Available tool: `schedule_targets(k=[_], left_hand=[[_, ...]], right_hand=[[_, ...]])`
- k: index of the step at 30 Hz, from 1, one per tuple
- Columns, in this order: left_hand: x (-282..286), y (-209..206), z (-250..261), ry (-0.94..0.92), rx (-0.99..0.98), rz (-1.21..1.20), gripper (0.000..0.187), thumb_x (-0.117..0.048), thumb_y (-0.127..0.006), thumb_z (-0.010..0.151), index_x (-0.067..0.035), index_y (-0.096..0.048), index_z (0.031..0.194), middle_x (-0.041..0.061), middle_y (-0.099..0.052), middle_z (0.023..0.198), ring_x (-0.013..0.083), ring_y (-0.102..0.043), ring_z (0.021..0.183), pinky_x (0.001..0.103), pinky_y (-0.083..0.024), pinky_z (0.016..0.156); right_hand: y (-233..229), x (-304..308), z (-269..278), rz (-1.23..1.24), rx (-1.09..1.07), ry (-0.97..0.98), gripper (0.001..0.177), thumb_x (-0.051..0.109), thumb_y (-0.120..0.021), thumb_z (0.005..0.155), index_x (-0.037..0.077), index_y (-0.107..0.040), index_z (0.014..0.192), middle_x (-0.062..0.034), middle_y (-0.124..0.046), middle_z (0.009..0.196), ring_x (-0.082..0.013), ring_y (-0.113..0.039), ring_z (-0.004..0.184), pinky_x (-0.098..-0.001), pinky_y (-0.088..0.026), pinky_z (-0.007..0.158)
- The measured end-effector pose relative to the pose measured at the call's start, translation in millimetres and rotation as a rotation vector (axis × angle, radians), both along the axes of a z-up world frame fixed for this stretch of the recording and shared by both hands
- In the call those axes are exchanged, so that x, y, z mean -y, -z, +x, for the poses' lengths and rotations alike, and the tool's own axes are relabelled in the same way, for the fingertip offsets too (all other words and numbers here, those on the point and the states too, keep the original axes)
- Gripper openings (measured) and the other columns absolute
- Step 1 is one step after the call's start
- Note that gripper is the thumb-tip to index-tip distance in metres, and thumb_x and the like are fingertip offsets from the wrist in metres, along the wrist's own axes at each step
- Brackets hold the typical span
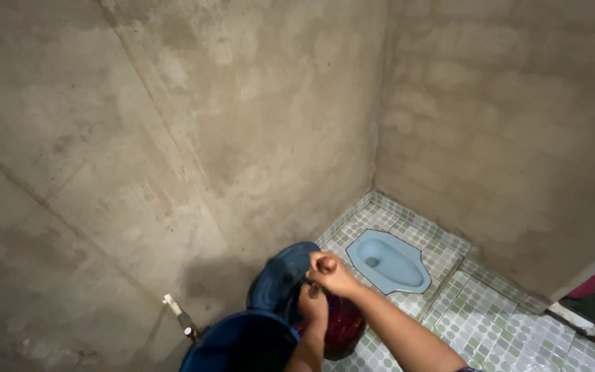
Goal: The person sweeps a tiled bathroom floor using a broom. They move around various items, including buckets and a squat toilet, to clean different sections of the floor.
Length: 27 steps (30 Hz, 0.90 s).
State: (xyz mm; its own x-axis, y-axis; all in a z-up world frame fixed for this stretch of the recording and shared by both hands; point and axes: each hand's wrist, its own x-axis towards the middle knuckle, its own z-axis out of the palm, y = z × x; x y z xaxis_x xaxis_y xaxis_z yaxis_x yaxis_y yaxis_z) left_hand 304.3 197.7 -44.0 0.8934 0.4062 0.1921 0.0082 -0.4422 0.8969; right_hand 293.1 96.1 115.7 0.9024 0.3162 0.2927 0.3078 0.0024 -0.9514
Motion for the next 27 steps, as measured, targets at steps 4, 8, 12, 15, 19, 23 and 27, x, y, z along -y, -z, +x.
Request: schedule_targets(k=[4, 8, 12, 15, 19, 23, 27], left_hand=[[37.4, 3.5, -1.2, -0.038, 0.07, -0.103, 0.024, -0.029, -0.065, 0.085, -0.008, -0.07, 0.094, 0.02, -0.074, 0.09, 0.0413, -0.072, 0.086, 0.048, -0.054, 0.076], [57.7, 19.2, -34.1, 0.13, -0.092, -0.095, 0.024, -0.024, -0.063, 0.091, -0.001, -0.069, 0.089, 0.026, -0.071, 0.086, 0.0438, -0.069, 0.087, 0.048, -0.053, 0.077], [69.9, 24.9, -47.8, 0.136, -0.14, -0.043, 0.018, -0.022, -0.065, 0.087, -0.005, -0.069, 0.087, 0.023, -0.072, 0.083, 0.0414, -0.07, 0.083, 0.048, -0.051, 0.072], [74.2, 23.8, -47.8, 0.1, -0.042, -0.092, 0.018, -0.021, -0.065, 0.087, -0.004, -0.066, 0.08, 0.023, -0.071, 0.076, 0.0379, -0.071, 0.075, 0.046, -0.051, 0.068], [64.7, 22.2, -45.9, 0.088, 0.074, -0.104, 0.018, -0.018, -0.07, 0.085, -0.004, -0.061, 0.077, 0.021, -0.069, 0.071, 0.0366, -0.067, 0.066, 0.045, -0.05, 0.065], [47.1, 22.9, -45.7, 0.266, 0.06, -0.069, 0.026, -0.023, -0.072, 0.087, -0.004, -0.057, 0.078, 0.02, -0.066, 0.071, 0.0354, -0.063, 0.065, 0.045, -0.048, 0.064], [55.4, 28.7, -61.0, 0.218, -0.038, -0.039, 0.028, -0.028, -0.073, 0.087, -0.005, -0.06, 0.079, 0.02, -0.068, 0.074, 0.0357, -0.065, 0.068, 0.047, -0.047, 0.066]], right_hand=[[-17.5, 20.0, 11.0, 0.145, -0.23, 0.065, 0.025, -0.001, -0.071, 0.081, 0.008, -0.051, 0.068, -0.0016, -0.053, 0.055, -0.0118, -0.053, 0.048, -0.029, -0.04, 0.044], [-11.5, 30.2, 2.7, 0.116, -0.25, 0.132, 0.026, 0.0, -0.068, 0.08, 0.008, -0.049, 0.066, -0.0015, -0.05, 0.055, -0.0125, -0.049, 0.047, -0.0303, -0.037, 0.044], [-13.7, 43.9, -12.3, 0.113, -0.142, 0.131, 0.025, -0.001, -0.07, 0.082, 0.006, -0.051, 0.068, -0.0012, -0.051, 0.06, -0.0112, -0.05, 0.051, -0.0292, -0.04, 0.046], [-24.6, 57.4, -27.8, 0.363, -0.182, 0.047, 0.023, -0.004, -0.066, 0.079, 0.008, -0.048, 0.072, -0.0019, -0.054, 0.062, -0.0115, -0.051, 0.05, -0.0287, -0.039, 0.046], [-23.6, 61.0, -44.6, 0.384, -0.152, -0.029, 0.025, -0.004, -0.067, 0.086, 0.006, -0.048, 0.074, -0.0013, -0.053, 0.064, -0.0101, -0.052, 0.053, -0.027, -0.039, 0.048], [-9.2, 60.6, -58.0, 0.232, -0.172, 0.006, 0.027, -0.002, -0.068, 0.087, 0.007, -0.047, 0.072, 0.0, -0.057, 0.067, -0.0082, -0.056, 0.058, -0.0257, -0.045, 0.053], [-5.1, 73.8, -73.0, 0.166, -0.18, -0.069, 0.03, -0.001, -0.067, 0.09, 0.008, -0.045, 0.073, 0.0002, -0.056, 0.067, -0.0068, -0.057, 0.062, -0.024, -0.047, 0.058]])
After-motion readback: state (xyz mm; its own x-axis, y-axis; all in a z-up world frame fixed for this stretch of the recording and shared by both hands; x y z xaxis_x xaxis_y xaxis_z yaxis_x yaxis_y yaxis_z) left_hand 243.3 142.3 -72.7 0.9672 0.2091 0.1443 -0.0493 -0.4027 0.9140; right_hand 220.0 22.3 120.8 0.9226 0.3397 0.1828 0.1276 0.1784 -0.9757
